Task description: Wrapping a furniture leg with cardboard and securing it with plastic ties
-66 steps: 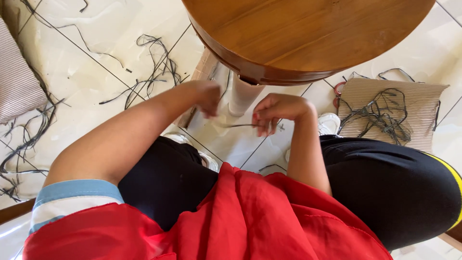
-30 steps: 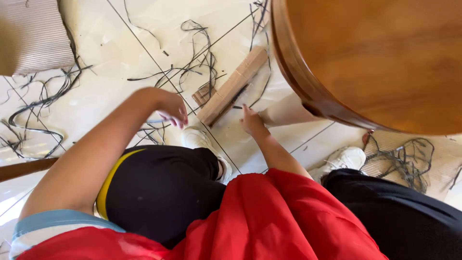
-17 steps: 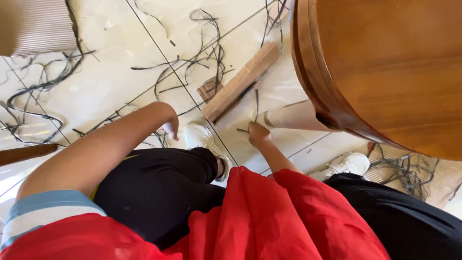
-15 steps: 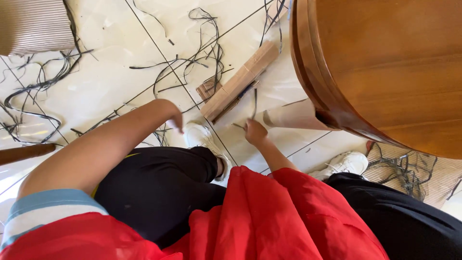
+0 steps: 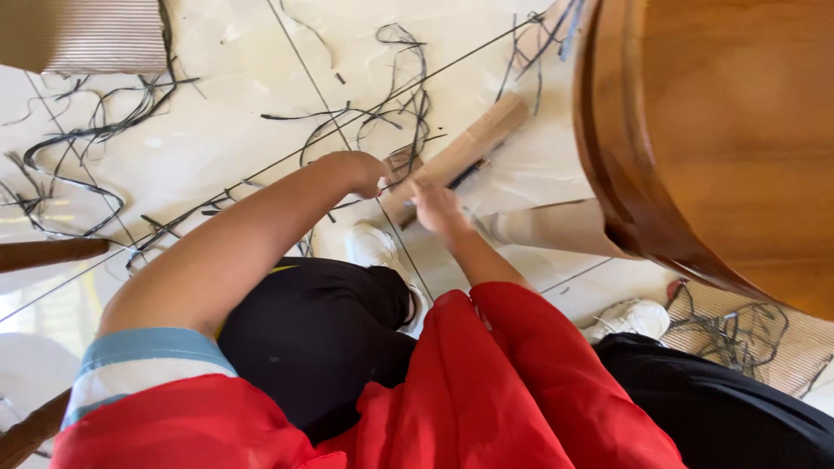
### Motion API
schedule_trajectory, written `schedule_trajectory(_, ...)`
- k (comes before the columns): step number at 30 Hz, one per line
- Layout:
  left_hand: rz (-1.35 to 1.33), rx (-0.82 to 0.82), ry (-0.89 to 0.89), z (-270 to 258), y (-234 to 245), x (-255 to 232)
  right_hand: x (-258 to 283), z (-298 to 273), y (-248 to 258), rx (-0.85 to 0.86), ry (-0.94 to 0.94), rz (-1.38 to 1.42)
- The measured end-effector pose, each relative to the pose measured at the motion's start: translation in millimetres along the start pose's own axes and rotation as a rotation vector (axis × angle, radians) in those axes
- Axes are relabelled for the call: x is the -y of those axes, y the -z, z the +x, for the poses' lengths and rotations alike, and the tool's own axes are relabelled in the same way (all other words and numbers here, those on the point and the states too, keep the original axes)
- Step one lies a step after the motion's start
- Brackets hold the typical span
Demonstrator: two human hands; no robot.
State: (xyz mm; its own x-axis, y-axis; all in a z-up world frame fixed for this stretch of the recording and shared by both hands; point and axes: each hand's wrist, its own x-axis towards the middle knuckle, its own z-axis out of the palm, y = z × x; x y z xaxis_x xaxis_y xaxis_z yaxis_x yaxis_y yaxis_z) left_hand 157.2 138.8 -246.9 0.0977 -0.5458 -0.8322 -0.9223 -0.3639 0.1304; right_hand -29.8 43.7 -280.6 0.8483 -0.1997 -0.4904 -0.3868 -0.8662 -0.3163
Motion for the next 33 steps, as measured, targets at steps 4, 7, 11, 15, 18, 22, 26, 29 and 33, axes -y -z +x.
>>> schedule_trajectory(4,-0.076,-0.013,0.018,14,-9,2,-17,24,-25,0.004,-0.115,-0.104)
schedule_trajectory(7,-0.110,-0.001,0.001,17,-5,-11,-10,20,-19,-0.127,-0.044,-0.081)
schedule_trajectory(11,-0.099,0.001,-0.041,2,10,-24,1,14,-23,-0.273,0.125,-0.087)
schedule_trajectory(15,-0.134,0.005,-0.052,-3,14,-24,-12,19,-62,-0.147,0.073,-0.135)
schedule_trajectory(18,-0.144,0.008,-0.030,-6,16,-24,-4,3,-32,-0.169,0.093,-0.156)
schedule_trajectory(22,-0.111,-0.020,-0.014,1,16,-17,-11,18,-48,-0.198,0.055,0.056)
schedule_trajectory(26,-0.218,-0.093,-0.017,-42,53,-26,1,-3,2,-0.386,0.086,0.838)
schedule_trajectory(29,-0.198,-0.119,-0.062,-37,59,-27,-1,-31,49,-0.282,0.069,1.354)
schedule_trajectory(33,-0.294,-0.092,-0.145,-61,100,-45,-24,-76,76,-0.212,-0.064,1.669)
